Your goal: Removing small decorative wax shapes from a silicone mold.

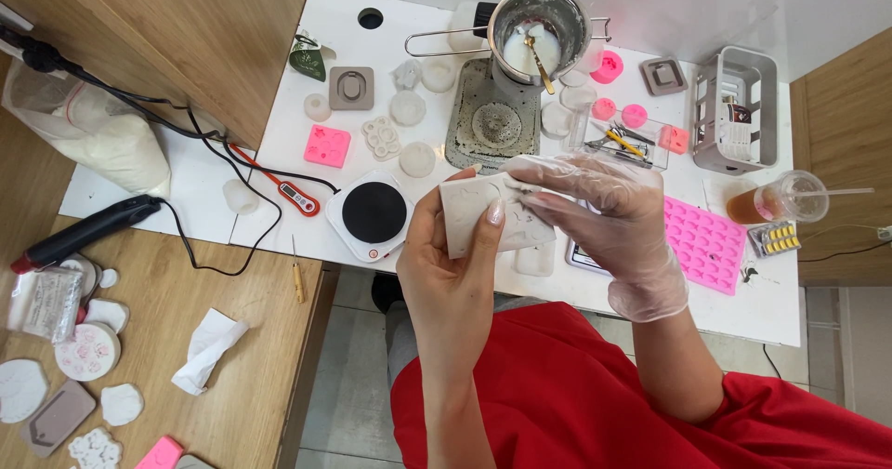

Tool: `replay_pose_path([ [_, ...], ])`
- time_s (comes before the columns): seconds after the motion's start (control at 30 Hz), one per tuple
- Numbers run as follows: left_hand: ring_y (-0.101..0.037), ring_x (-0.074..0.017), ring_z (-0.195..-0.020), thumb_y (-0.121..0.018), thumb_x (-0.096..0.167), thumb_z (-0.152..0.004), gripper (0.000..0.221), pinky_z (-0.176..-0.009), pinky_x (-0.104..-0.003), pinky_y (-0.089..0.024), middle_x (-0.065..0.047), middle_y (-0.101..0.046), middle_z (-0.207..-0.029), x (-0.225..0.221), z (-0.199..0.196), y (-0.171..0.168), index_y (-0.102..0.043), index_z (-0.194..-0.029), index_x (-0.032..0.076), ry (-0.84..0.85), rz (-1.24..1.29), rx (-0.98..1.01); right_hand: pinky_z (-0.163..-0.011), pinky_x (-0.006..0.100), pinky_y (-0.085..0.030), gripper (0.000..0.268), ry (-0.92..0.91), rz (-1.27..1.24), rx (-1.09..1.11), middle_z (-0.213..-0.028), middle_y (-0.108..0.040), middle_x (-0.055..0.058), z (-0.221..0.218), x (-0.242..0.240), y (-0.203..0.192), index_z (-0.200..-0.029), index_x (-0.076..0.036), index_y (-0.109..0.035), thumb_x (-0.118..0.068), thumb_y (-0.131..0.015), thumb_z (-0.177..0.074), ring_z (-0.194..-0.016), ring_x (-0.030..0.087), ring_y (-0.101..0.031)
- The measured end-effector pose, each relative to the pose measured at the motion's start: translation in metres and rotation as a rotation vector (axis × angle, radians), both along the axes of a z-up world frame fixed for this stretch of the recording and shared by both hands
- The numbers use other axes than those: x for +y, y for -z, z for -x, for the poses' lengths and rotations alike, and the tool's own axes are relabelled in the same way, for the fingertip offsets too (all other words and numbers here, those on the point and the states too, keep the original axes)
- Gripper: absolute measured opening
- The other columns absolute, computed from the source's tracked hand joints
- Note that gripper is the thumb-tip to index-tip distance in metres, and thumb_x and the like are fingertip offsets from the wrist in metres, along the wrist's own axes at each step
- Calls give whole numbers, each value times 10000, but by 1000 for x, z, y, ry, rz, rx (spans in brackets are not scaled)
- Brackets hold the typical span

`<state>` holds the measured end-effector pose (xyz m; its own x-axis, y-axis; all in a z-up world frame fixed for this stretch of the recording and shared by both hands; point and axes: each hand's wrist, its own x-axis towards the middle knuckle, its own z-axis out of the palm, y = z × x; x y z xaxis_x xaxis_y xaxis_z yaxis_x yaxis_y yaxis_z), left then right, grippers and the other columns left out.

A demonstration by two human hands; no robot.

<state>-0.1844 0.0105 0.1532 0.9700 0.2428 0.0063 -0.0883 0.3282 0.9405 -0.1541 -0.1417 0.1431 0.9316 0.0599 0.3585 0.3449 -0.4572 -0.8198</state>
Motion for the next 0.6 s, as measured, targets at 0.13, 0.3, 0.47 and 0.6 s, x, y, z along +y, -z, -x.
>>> replay_pose_path([
  [0.13,-687,-318,-985,-727,105,-914,420,-813,-540,-605,-335,-727,-1031,1,-2,5,-622,-1266,-99,4,-5,5,-940,361,-546,147,27,-49,16,-992,-775,151,-4,-1,6,-1056,-100,-803,-62,-801,-914,-987,258,-747],
  [0.3,-693,-299,-1004,-728,102,-912,422,-835,-513,-608,-314,-735,-1059,1,-6,11,-626,-1276,-88,-2,28,55,-943,406,-574,63,183,-192,164,-952,-779,207,-7,18,-11,-1006,-79,-794,-95,-767,-952,-930,294,-764],
  [0.47,-693,-264,-1021,-739,113,-908,426,-848,-478,-615,-279,-748,-1071,1,-12,29,-635,-1282,-61,-10,57,87,-906,360,-617,152,309,-591,331,-959,-783,186,-16,19,-5,-1009,-7,-767,-124,-722,-923,-920,233,-777],
  [0.6,-685,-245,-1042,-750,116,-901,444,-892,-434,-608,-247,-746,-1100,3,-18,48,-639,-1300,-44,-20,61,169,-835,428,-655,185,284,-1033,531,-917,-767,231,-35,-5,28,-1027,26,-734,-134,-666,-966,-826,311,-795],
])
